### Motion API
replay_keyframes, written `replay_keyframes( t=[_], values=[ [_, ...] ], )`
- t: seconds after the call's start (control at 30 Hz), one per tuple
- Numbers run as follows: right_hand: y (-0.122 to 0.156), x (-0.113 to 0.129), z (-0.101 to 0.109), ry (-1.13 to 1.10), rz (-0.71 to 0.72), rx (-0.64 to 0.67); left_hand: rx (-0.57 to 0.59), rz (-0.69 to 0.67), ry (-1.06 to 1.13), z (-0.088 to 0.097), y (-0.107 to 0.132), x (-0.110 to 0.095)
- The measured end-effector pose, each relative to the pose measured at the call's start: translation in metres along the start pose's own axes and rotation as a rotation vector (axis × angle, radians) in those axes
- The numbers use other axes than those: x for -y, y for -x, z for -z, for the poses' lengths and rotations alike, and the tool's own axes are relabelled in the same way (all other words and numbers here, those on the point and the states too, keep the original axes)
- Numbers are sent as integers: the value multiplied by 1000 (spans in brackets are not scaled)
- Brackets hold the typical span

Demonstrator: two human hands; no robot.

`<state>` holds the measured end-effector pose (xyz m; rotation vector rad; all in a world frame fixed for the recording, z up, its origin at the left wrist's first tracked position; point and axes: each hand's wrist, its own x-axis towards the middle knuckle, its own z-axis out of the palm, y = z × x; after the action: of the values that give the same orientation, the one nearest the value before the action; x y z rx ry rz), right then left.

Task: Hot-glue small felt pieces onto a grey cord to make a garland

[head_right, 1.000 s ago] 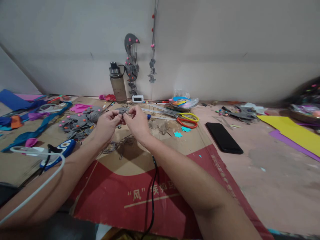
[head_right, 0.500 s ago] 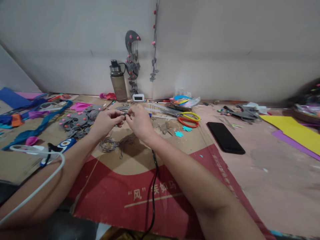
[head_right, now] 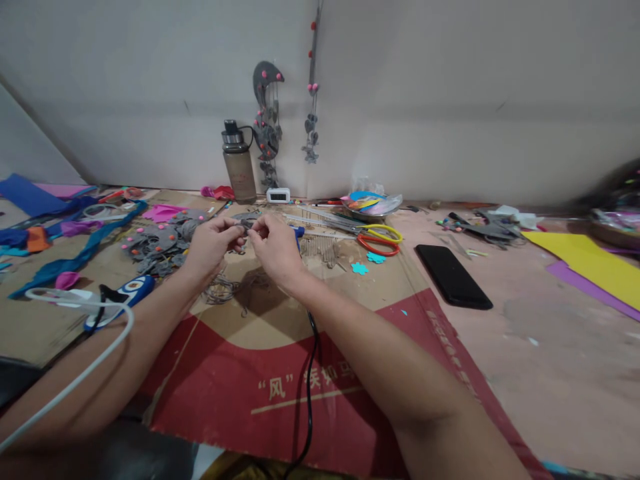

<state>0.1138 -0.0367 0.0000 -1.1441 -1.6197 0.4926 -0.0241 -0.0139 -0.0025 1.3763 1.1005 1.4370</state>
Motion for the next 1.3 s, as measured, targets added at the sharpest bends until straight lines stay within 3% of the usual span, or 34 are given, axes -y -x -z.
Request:
replay_keyframes(
  t=[0.2, 0.8, 0.9, 1.0, 1.17, 1.3],
  values=[
    [0, 1, -1, -98, -98, -25, -19, 12, 21, -3, 0, 1],
    [-5, -3, -1, -115, -200, -104, 29, -46, -26, -10, 9, -2],
    [-7, -7, 1, -117, -209, -73, 93, -24, -21, -9, 8, -1],
    [-10, -14, 5, -89, -186, -31, 195, 33, -38, -7, 5, -2],
    [-10, -18, 13, 57, -61, 43, 244, 151, -73, 0, 1, -7],
    [-9, -16, 14, 174, 39, 90, 312, 110, -181, 4, 0, -11]
  ],
)
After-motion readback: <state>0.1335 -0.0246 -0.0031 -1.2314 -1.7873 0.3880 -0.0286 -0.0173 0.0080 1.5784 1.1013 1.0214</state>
